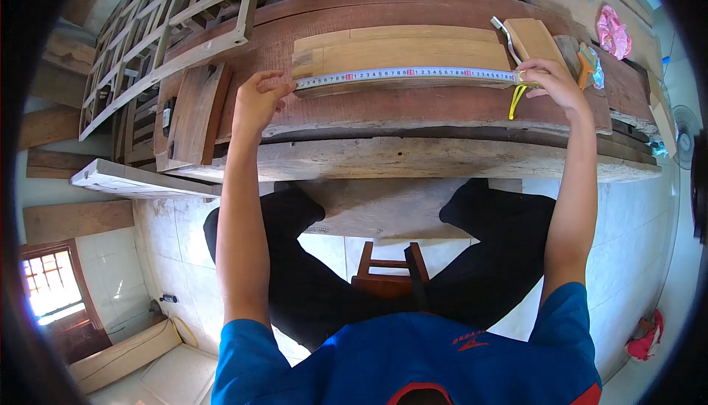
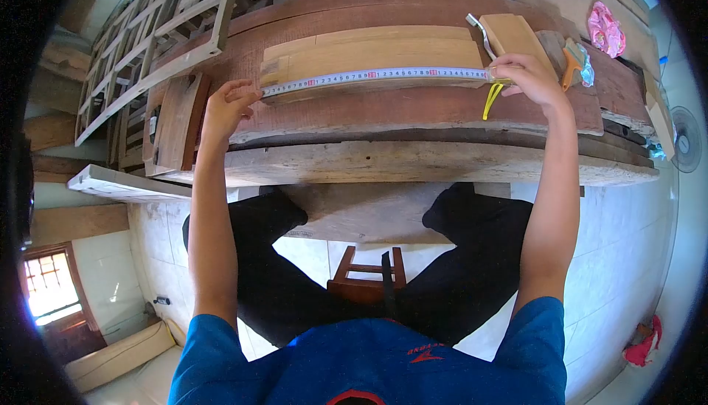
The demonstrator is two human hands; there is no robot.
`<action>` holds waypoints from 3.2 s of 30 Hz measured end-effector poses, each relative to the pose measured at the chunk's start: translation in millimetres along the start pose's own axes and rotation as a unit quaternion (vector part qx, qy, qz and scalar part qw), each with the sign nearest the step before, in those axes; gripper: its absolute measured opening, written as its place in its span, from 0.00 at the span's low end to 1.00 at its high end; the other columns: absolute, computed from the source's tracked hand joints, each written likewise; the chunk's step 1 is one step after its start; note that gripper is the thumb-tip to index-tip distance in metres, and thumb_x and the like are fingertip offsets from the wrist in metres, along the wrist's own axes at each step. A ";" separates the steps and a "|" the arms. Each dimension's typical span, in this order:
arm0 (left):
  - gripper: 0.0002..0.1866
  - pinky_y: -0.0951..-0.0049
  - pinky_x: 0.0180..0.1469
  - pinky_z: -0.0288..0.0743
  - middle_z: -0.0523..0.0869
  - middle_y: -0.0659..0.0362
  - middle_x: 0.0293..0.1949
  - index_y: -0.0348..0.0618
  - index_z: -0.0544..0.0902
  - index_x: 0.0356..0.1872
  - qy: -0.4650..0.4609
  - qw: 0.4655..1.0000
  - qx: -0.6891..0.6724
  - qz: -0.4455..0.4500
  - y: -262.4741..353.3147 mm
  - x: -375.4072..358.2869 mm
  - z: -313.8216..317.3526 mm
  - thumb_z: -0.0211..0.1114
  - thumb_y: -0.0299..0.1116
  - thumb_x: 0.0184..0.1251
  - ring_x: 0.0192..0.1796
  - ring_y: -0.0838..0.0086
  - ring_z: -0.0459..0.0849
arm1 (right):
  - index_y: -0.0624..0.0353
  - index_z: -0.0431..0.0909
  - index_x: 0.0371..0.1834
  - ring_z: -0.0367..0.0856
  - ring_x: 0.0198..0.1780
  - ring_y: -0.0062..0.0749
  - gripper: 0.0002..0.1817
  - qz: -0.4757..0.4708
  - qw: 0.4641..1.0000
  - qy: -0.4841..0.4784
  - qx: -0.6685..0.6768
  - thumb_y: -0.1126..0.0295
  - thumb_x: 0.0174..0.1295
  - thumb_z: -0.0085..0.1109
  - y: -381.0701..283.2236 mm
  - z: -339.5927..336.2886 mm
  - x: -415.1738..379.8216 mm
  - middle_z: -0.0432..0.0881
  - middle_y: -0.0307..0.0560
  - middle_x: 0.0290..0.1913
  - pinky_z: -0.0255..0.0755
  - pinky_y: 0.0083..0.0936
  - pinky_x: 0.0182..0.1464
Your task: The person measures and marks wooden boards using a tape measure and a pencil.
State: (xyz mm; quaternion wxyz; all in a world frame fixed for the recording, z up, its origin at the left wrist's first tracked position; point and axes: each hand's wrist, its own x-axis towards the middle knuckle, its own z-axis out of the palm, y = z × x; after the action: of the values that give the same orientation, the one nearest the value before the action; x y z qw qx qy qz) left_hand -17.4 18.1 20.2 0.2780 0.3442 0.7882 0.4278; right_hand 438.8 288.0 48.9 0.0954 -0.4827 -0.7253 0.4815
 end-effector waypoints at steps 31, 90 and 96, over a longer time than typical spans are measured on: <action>0.16 0.76 0.37 0.79 0.90 0.55 0.44 0.37 0.87 0.53 0.101 0.988 -0.060 0.097 -7.3 6.9 3.3 0.67 0.38 0.73 0.35 0.76 0.87 | 0.58 0.81 0.39 0.83 0.38 0.24 0.14 -0.178 0.964 0.175 -0.091 0.61 0.60 0.71 1.7 15.7 5.5 0.85 0.38 0.33 0.73 0.24 0.43; 0.11 0.73 0.42 0.79 0.91 0.56 0.38 0.42 0.88 0.52 0.075 0.983 0.054 0.158 -13.7 56.3 25.5 0.67 0.32 0.73 0.36 0.76 0.86 | 0.60 0.83 0.34 0.79 0.38 0.25 0.13 -0.147 0.967 0.110 -0.176 0.61 0.63 0.71 -6.5 -7.9 58.1 0.84 0.41 0.32 0.70 0.26 0.46; 0.11 0.73 0.42 0.79 0.91 0.57 0.40 0.42 0.89 0.51 0.053 0.986 0.029 0.153 -16.7 59.8 24.6 0.67 0.31 0.72 0.35 0.77 0.85 | 0.61 0.84 0.35 0.81 0.40 0.26 0.11 -0.114 0.971 0.110 -0.180 0.64 0.62 0.71 -15.5 -5.2 54.8 0.87 0.41 0.34 0.72 0.26 0.47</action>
State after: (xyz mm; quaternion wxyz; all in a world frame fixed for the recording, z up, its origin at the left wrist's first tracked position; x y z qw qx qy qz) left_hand -40.8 69.9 -14.7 0.1572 0.4458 0.7515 0.4602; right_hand 404.3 333.4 46.0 0.1401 -0.4562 -0.8352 0.2733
